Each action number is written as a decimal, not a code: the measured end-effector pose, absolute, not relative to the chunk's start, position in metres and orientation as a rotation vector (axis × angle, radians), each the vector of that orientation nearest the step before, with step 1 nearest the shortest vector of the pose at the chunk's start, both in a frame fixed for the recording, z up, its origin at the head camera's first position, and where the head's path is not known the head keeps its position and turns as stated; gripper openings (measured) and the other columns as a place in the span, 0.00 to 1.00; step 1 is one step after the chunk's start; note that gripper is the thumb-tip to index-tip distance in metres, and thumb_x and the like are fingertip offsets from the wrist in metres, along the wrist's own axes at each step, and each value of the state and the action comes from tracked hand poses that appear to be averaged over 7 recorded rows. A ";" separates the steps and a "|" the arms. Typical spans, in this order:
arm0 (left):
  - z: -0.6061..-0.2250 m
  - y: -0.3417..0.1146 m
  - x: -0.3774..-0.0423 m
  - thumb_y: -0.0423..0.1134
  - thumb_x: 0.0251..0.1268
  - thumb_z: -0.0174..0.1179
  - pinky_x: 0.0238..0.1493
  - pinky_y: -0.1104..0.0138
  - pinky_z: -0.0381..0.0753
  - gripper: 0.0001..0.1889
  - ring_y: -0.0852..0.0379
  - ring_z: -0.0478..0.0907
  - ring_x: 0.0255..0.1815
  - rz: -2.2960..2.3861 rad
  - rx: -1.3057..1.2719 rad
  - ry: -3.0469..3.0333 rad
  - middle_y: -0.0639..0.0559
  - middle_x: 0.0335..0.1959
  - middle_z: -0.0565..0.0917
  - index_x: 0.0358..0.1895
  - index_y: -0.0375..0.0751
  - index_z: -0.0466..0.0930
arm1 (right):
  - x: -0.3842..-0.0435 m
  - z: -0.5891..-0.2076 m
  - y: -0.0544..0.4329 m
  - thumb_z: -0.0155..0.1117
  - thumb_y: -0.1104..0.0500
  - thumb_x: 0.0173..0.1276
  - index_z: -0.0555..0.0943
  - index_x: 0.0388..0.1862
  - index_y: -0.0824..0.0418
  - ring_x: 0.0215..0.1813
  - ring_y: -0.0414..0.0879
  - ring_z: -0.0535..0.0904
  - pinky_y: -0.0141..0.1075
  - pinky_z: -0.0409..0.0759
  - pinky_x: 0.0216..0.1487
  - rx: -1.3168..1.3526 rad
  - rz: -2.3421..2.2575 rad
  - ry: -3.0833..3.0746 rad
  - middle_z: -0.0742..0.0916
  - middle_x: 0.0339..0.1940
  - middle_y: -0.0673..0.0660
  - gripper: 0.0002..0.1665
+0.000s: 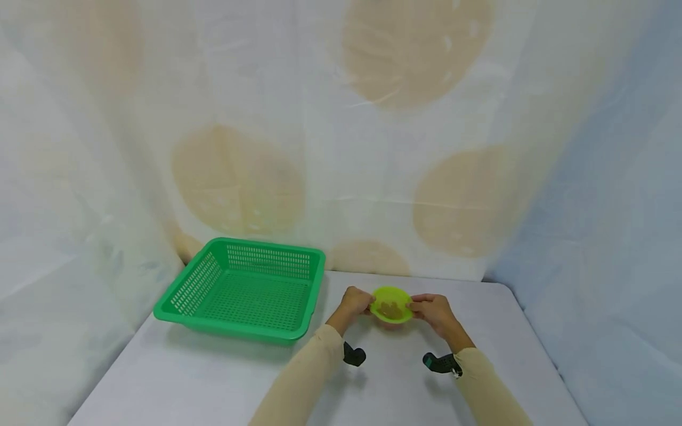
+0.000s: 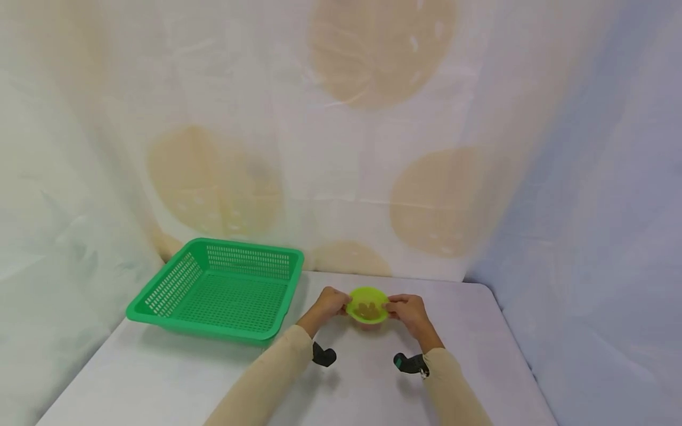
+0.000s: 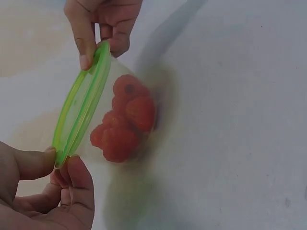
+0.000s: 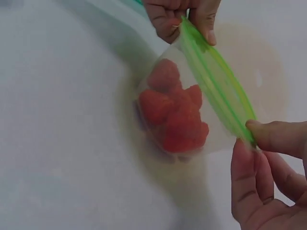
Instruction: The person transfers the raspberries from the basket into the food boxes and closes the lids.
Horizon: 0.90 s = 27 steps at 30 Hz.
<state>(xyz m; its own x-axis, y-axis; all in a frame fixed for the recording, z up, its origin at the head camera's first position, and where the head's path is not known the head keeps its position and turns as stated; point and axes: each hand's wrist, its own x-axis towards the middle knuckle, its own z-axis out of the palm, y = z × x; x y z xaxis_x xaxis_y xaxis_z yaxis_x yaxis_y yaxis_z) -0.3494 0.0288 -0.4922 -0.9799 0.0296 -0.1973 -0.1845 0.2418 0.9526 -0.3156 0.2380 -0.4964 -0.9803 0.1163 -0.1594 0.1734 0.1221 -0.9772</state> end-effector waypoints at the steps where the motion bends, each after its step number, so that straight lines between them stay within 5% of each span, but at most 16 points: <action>1: -0.491 0.029 -0.350 0.27 0.59 0.62 0.25 0.68 0.83 0.06 0.56 0.77 0.22 1.830 -0.153 2.325 0.46 0.27 0.79 0.35 0.25 0.80 | -0.317 -0.496 0.237 0.69 0.68 0.61 0.78 0.52 0.78 0.33 0.46 0.83 0.36 0.85 0.37 0.322 -2.030 2.318 0.85 0.42 0.64 0.21; 8: -0.481 0.023 -0.351 0.28 0.57 0.63 0.36 0.61 0.86 0.07 0.56 0.79 0.24 1.882 -0.148 2.268 0.44 0.29 0.81 0.36 0.26 0.79 | -0.320 -0.489 0.232 0.70 0.67 0.61 0.80 0.49 0.77 0.28 0.44 0.81 0.32 0.83 0.31 0.339 -2.034 2.371 0.86 0.36 0.61 0.19; 14: -0.483 0.015 -0.350 0.32 0.59 0.65 0.49 0.57 0.83 0.11 0.56 0.79 0.29 1.957 -0.134 2.072 0.47 0.32 0.80 0.41 0.28 0.79 | -0.317 -0.489 0.232 0.67 0.60 0.66 0.77 0.52 0.77 0.35 0.45 0.82 0.32 0.83 0.36 0.292 -2.056 2.249 0.85 0.38 0.61 0.23; 23: -0.497 0.014 -0.345 0.28 0.61 0.64 0.34 0.68 0.84 0.10 0.59 0.77 0.26 1.991 -0.057 2.011 0.45 0.32 0.82 0.43 0.24 0.81 | -0.312 -0.497 0.240 0.69 0.66 0.63 0.80 0.46 0.76 0.32 0.46 0.83 0.33 0.84 0.35 0.293 -2.107 2.101 0.87 0.36 0.62 0.16; 27: -0.497 0.019 -0.342 0.27 0.62 0.62 0.36 0.65 0.85 0.09 0.58 0.77 0.25 1.942 -0.035 2.062 0.43 0.33 0.81 0.42 0.23 0.81 | -0.312 -0.501 0.243 0.69 0.65 0.62 0.81 0.43 0.74 0.29 0.44 0.82 0.31 0.82 0.32 0.310 -2.069 2.126 0.86 0.31 0.59 0.14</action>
<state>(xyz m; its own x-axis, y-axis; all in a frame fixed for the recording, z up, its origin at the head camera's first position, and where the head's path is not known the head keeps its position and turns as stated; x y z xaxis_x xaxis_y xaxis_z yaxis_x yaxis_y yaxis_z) -0.3420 0.0190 -0.4967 -0.9524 0.1908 -0.2378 -0.2258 0.0823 0.9707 -0.3120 0.2431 -0.5011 -0.9659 0.0374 -0.2562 0.2571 0.0222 -0.9661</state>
